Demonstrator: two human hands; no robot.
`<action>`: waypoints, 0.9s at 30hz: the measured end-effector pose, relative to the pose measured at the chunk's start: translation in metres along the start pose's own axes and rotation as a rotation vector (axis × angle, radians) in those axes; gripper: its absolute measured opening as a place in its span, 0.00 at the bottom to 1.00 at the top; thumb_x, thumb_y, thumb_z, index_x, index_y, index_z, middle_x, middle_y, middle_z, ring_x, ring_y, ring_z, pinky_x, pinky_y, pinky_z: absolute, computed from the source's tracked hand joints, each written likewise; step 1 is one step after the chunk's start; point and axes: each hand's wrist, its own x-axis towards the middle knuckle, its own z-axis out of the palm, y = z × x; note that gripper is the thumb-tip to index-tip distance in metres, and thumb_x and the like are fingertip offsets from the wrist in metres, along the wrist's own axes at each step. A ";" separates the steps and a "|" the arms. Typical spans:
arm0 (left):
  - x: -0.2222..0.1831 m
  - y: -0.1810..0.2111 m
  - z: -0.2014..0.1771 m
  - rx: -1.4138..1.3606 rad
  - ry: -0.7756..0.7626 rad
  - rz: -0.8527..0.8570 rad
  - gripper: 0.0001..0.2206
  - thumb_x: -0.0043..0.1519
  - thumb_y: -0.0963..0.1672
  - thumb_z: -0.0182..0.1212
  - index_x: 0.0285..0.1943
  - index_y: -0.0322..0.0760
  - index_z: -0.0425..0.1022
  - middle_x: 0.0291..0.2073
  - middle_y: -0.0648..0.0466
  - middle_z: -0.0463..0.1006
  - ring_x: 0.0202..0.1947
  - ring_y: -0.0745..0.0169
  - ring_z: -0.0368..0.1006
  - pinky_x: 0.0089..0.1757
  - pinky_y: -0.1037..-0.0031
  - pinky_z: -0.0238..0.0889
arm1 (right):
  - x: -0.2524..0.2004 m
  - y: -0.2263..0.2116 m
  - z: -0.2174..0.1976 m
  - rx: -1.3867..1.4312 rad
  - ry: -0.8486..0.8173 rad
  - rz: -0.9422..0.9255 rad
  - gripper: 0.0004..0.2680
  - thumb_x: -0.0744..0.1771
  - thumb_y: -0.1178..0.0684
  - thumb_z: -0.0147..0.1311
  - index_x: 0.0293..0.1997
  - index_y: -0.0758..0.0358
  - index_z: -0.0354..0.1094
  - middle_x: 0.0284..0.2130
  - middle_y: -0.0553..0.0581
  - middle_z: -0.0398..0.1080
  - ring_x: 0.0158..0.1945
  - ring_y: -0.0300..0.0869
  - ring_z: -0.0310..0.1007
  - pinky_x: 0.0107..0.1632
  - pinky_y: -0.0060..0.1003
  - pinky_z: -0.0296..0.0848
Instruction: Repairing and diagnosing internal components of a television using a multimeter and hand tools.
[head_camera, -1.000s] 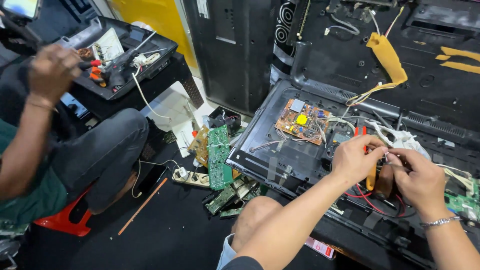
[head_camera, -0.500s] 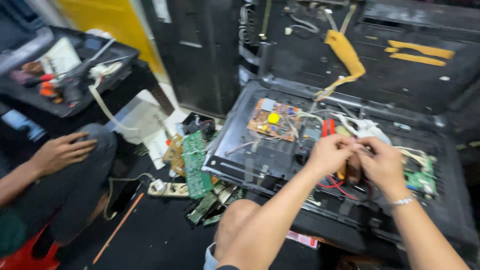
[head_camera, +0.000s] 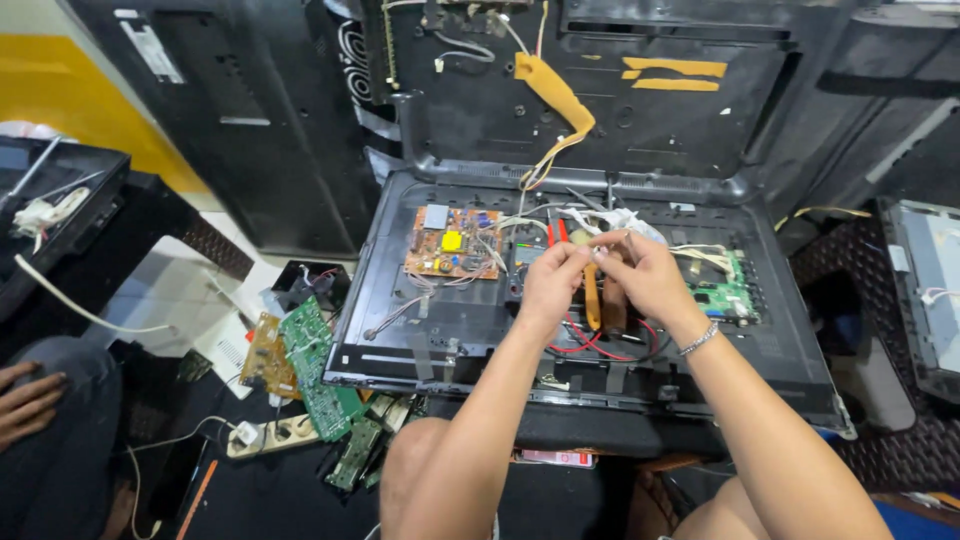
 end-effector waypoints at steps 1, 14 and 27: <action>-0.003 0.007 -0.001 -0.018 0.000 0.010 0.07 0.66 0.45 0.61 0.37 0.40 0.80 0.16 0.62 0.62 0.20 0.76 0.59 0.27 0.85 0.54 | -0.004 -0.009 -0.001 0.042 -0.043 0.003 0.11 0.65 0.60 0.58 0.51 0.53 0.78 0.21 0.47 0.71 0.31 0.33 0.69 0.42 0.31 0.72; -0.016 0.023 0.009 -0.112 -0.090 0.080 0.05 0.63 0.43 0.64 0.35 0.37 0.79 0.18 0.58 0.66 0.25 0.74 0.62 0.33 0.84 0.60 | 0.008 0.004 -0.001 0.462 0.073 0.283 0.02 0.69 0.57 0.55 0.39 0.62 0.70 0.24 0.55 0.71 0.13 0.30 0.55 0.16 0.24 0.47; -0.005 0.008 0.003 0.000 -0.041 0.136 0.08 0.68 0.45 0.62 0.35 0.40 0.78 0.24 0.52 0.78 0.28 0.69 0.76 0.34 0.81 0.72 | 0.005 0.002 0.005 0.131 0.075 0.125 0.03 0.67 0.54 0.59 0.43 0.56 0.76 0.20 0.53 0.71 0.22 0.35 0.63 0.29 0.28 0.64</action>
